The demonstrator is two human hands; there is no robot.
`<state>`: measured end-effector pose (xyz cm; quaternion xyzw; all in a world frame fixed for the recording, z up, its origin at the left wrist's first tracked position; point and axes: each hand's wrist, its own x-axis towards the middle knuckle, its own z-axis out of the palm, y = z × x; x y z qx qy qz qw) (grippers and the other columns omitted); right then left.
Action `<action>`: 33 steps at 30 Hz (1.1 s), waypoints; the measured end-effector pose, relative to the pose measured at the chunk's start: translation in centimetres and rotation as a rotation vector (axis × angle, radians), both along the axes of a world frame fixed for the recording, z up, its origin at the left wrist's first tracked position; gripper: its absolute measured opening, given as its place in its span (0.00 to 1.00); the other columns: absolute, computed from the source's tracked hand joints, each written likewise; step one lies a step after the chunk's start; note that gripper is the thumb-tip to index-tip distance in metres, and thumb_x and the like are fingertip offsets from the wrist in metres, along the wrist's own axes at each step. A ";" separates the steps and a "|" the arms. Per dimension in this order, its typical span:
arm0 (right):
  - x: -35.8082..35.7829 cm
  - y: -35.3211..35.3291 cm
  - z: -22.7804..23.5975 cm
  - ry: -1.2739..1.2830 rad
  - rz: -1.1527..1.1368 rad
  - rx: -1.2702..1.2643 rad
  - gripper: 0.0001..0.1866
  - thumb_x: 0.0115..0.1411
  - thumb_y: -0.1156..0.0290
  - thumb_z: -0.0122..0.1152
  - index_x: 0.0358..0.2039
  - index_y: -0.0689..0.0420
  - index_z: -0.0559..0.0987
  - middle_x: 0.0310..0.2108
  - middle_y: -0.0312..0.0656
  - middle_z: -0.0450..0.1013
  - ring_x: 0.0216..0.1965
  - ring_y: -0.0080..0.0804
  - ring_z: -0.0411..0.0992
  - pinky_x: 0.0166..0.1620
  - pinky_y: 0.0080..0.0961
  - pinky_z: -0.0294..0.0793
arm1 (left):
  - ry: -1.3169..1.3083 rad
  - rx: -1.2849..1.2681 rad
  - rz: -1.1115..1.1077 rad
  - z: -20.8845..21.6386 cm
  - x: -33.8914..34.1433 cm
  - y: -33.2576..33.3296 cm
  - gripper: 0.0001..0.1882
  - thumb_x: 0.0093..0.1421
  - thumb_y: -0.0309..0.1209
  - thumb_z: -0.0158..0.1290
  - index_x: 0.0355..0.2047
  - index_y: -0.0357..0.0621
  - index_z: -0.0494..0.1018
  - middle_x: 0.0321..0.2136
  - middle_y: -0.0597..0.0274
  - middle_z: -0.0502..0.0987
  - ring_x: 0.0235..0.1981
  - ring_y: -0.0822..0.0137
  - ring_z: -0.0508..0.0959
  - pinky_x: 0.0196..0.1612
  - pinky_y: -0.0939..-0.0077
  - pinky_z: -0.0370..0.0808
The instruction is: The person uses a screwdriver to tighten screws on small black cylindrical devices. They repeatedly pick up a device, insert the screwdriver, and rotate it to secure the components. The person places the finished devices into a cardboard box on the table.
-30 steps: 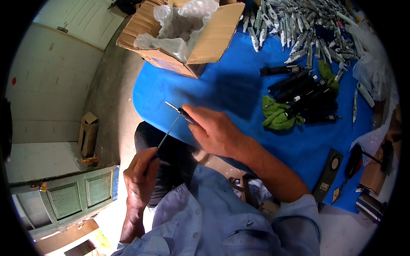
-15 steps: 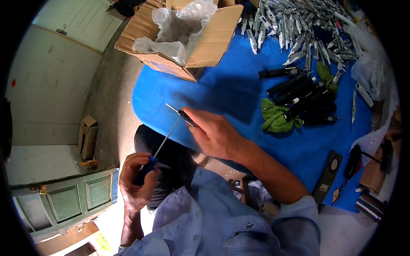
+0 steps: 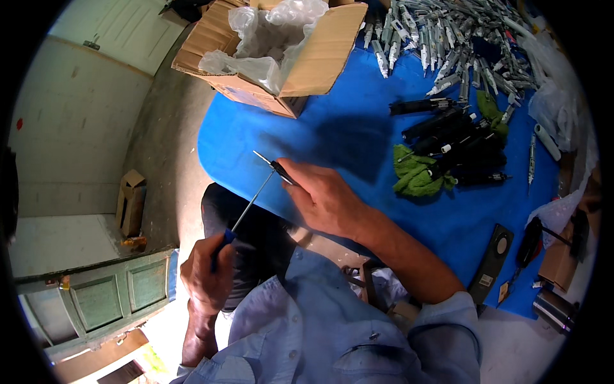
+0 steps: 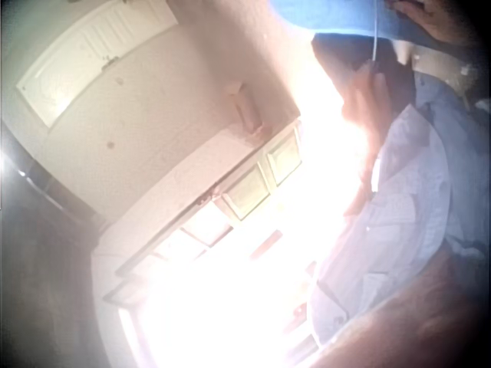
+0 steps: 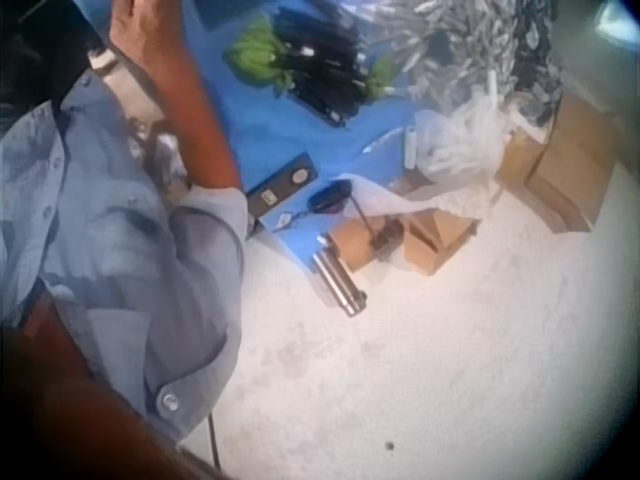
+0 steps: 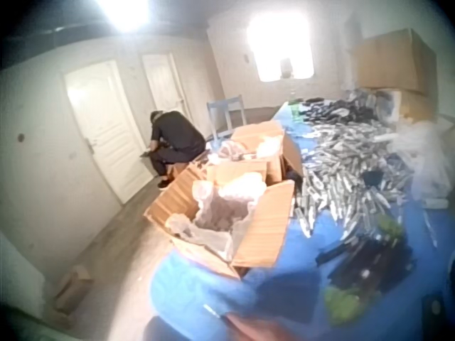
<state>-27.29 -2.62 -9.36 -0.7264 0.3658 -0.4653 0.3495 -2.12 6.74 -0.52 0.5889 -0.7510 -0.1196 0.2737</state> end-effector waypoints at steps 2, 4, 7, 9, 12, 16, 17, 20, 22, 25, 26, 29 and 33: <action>0.0 0.0 0.0 0.026 -0.012 -0.032 0.25 0.64 0.84 0.61 0.63 0.69 0.72 0.42 0.57 0.81 0.38 0.50 0.82 0.42 0.35 0.81 | 0.232 0.299 0.201 0.7 -0.2 0.0 0.12 0.68 0.30 0.63 0.47 0.37 0.80 0.28 0.58 0.83 0.26 0.68 0.83 0.28 0.76 0.79; 0.1 0.0 -0.1 0.051 -0.021 -0.072 0.24 0.65 0.83 0.62 0.62 0.70 0.73 0.42 0.58 0.80 0.38 0.51 0.82 0.42 0.36 0.81 | 0.558 0.510 0.300 1.9 -0.2 -0.6 0.18 0.75 0.41 0.55 0.46 0.36 0.81 0.25 0.63 0.81 0.18 0.80 0.73 0.22 0.83 0.68; 0.2 0.1 -0.2 -0.009 -0.013 -0.035 0.20 0.65 0.81 0.60 0.57 0.73 0.73 0.40 0.63 0.77 0.39 0.63 0.78 0.42 0.46 0.78 | 0.667 0.585 0.285 2.4 0.1 -1.6 0.18 0.75 0.41 0.55 0.46 0.35 0.80 0.25 0.63 0.80 0.20 0.81 0.73 0.22 0.85 0.68; 0.2 0.0 -0.4 0.019 -0.009 -0.018 0.23 0.65 0.82 0.61 0.60 0.70 0.73 0.41 0.59 0.79 0.39 0.55 0.80 0.41 0.39 0.79 | 0.688 0.538 0.257 2.0 -0.3 -1.5 0.15 0.73 0.37 0.57 0.46 0.35 0.78 0.25 0.63 0.80 0.20 0.81 0.73 0.22 0.86 0.67; 0.0 0.1 0.0 0.043 -0.009 0.030 0.24 0.65 0.83 0.61 0.62 0.69 0.73 0.43 0.58 0.81 0.39 0.51 0.82 0.42 0.36 0.81 | 0.533 0.442 0.243 1.9 -0.5 -0.9 0.16 0.66 0.35 0.58 0.47 0.35 0.75 0.22 0.66 0.77 0.16 0.81 0.70 0.18 0.86 0.62; -0.1 0.1 -0.1 -0.015 -0.036 0.030 0.25 0.64 0.83 0.61 0.62 0.69 0.74 0.44 0.58 0.81 0.40 0.49 0.83 0.44 0.34 0.81 | 0.695 0.496 0.172 2.6 -0.7 -0.9 0.16 0.61 0.20 0.57 0.50 0.36 0.74 0.32 0.60 0.82 0.29 0.73 0.82 0.33 0.81 0.80; -0.1 0.0 -0.2 -0.005 -0.041 0.014 0.25 0.64 0.83 0.61 0.62 0.69 0.74 0.44 0.58 0.81 0.40 0.49 0.83 0.44 0.34 0.81 | 0.683 0.485 0.148 2.5 -0.4 -0.8 0.16 0.62 0.19 0.57 0.50 0.35 0.74 0.33 0.59 0.82 0.29 0.73 0.82 0.32 0.80 0.80; 0.0 0.0 -0.3 0.015 -0.044 0.006 0.25 0.64 0.83 0.61 0.62 0.69 0.74 0.45 0.58 0.81 0.41 0.49 0.83 0.44 0.34 0.81 | 0.561 0.367 0.062 1.4 0.5 -0.6 0.15 0.65 0.18 0.57 0.52 0.34 0.75 0.32 0.58 0.82 0.28 0.74 0.82 0.30 0.80 0.80; -0.1 0.1 -0.2 0.011 -0.035 0.053 0.25 0.64 0.83 0.62 0.62 0.69 0.74 0.46 0.59 0.81 0.42 0.49 0.83 0.45 0.35 0.81 | 0.365 0.174 -0.016 0.7 0.5 -0.5 0.13 0.68 0.21 0.56 0.52 0.32 0.75 0.29 0.55 0.82 0.25 0.73 0.82 0.26 0.81 0.79; 0.0 0.0 -0.5 -0.012 -0.059 0.012 0.24 0.64 0.82 0.63 0.61 0.69 0.75 0.46 0.59 0.81 0.42 0.52 0.82 0.45 0.36 0.81 | 0.281 0.250 0.041 1.3 0.0 0.1 0.13 0.71 0.24 0.57 0.54 0.34 0.76 0.29 0.57 0.82 0.23 0.76 0.80 0.25 0.82 0.78; 0.0 0.0 -0.6 0.003 -0.065 -0.010 0.24 0.64 0.82 0.63 0.61 0.69 0.75 0.46 0.59 0.81 0.42 0.53 0.82 0.45 0.36 0.81 | 0.364 0.328 0.101 1.6 -0.1 0.0 0.13 0.72 0.26 0.56 0.54 0.35 0.76 0.29 0.58 0.82 0.22 0.76 0.80 0.24 0.83 0.77; 0.1 -0.1 -0.8 0.032 -0.072 -0.059 0.24 0.64 0.82 0.64 0.60 0.69 0.75 0.46 0.60 0.81 0.42 0.55 0.81 0.45 0.36 0.81 | 0.577 0.514 0.246 2.5 -0.2 -0.7 0.14 0.75 0.32 0.53 0.53 0.35 0.76 0.29 0.58 0.82 0.20 0.77 0.78 0.21 0.84 0.73; 0.2 -0.1 -0.7 0.024 -0.050 -0.050 0.24 0.64 0.82 0.64 0.60 0.69 0.75 0.45 0.60 0.81 0.41 0.55 0.81 0.44 0.36 0.80 | 0.697 0.513 0.290 2.6 -0.2 -1.1 0.15 0.76 0.37 0.53 0.50 0.36 0.77 0.28 0.60 0.82 0.18 0.78 0.76 0.19 0.83 0.71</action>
